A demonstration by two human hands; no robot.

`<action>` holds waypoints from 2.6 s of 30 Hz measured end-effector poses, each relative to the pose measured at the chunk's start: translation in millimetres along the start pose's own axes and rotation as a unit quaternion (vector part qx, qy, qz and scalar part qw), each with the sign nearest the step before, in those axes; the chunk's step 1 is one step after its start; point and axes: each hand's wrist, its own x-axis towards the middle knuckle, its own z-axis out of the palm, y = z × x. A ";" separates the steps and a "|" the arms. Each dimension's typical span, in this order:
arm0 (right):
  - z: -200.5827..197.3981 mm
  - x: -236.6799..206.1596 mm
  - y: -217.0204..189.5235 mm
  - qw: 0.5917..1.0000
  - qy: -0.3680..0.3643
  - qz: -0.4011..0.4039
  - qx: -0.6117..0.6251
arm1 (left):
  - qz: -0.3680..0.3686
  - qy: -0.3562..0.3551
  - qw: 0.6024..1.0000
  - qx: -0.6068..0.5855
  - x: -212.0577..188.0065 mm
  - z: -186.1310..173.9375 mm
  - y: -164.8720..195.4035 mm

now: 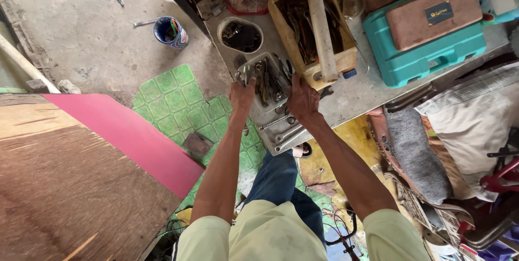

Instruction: The person selects wrenches from a tool tray and uses them to loosen and tighten bolts on a bicycle wheel hub. They repeatedly switch between wrenches and adjust the wheel while working in a cluttered workshop.

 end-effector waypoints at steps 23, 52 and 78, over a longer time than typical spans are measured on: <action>-17.8 -36.9 -20.6 0.972 0.098 -0.045 0.211 | -0.132 0.073 0.973 -0.173 -29.8 18.8 2.9; -40.4 -129.5 82.2 0.970 0.152 -0.030 0.188 | -0.095 0.018 0.992 0.075 -43.1 25.2 6.1; 36.3 -82.6 -49.2 0.986 0.051 0.092 0.131 | -0.019 -0.259 0.952 -0.161 16.1 -28.2 -60.9</action>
